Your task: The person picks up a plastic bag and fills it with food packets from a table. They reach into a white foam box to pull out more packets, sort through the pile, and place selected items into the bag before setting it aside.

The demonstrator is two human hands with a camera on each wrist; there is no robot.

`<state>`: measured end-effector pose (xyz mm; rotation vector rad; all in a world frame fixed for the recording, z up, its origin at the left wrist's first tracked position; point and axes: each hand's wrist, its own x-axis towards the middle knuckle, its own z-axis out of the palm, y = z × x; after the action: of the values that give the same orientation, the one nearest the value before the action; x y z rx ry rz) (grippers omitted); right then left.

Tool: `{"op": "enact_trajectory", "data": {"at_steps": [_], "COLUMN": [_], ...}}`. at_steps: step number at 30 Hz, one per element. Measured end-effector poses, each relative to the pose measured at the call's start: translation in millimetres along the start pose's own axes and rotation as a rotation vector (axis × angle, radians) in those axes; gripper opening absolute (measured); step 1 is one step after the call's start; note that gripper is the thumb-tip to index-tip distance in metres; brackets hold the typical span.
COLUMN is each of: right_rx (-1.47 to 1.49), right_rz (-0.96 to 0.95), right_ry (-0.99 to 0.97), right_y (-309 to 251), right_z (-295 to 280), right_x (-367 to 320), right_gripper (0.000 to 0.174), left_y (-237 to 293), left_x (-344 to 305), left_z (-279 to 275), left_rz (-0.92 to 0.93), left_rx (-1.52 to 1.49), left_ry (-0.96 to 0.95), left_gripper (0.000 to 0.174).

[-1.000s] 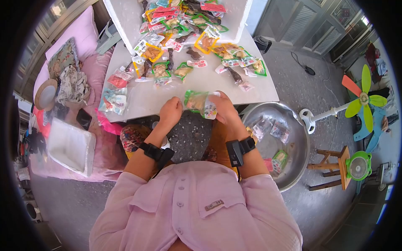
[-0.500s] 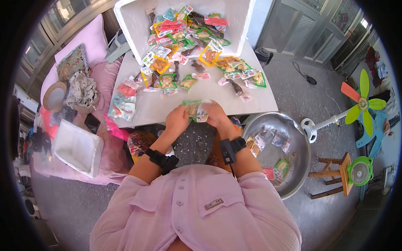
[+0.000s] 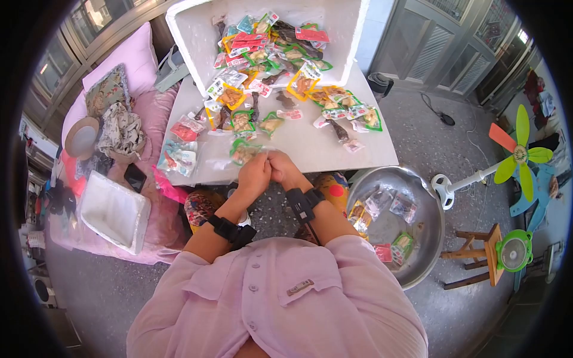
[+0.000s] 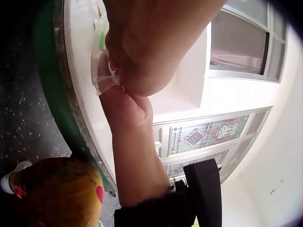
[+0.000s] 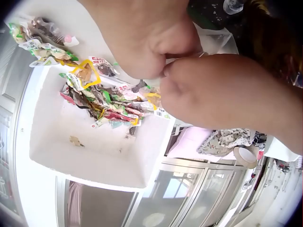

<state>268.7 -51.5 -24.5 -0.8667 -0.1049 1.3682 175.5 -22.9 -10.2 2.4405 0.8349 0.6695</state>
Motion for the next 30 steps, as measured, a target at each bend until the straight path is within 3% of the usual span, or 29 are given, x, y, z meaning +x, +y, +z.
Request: {"op": "enact_trajectory", "data": {"at_steps": [3,6,9,18,21,24,27,29,30], "right_rx": [0.011,-0.176,0.024,-0.21,-0.292,-0.515,-0.848,-0.943,-0.807], "right_rz": [0.174,0.233,-0.015,0.067,0.127,0.199,0.054,-0.191,-0.217], "right_ry": [-0.237,-0.192,-0.092,-0.07,-0.196,-0.168,0.02,0.01,0.006], "right_y": [6,6,11,5,7,-12,-43,-52,-55], "right_z": [-9,-12,-16,8,-7,-11,-20,-36,-42], "right_x": [15,3,15,7,11,-9,-24,-11,-1], "right_gripper": [0.021,0.021,0.021,0.021,0.019,0.018,0.02,0.018,0.017], "left_y": [-5,-8,-1,-9,-13,-23,-23,-29,-31], "left_x": [-2,-7,-8,-10,-11,-11,-8,-7,-6], "left_z": [-5,-4,-4,-6,-6,1,3,13,17], "left_rz": [-0.024,0.011,0.03,-0.026,-0.078,-0.073,-0.109,-0.066,-0.041], "left_rx": [0.017,0.006,0.0,-0.067,-0.111,-0.126,-0.104,-0.11,-0.096], "left_ry": [-0.031,-0.008,-0.003,0.055,0.079,0.1,0.024,0.048,0.066], "left_gripper": [0.014,0.015,0.016,0.012,0.011,0.011,0.012,0.012,0.012]}}
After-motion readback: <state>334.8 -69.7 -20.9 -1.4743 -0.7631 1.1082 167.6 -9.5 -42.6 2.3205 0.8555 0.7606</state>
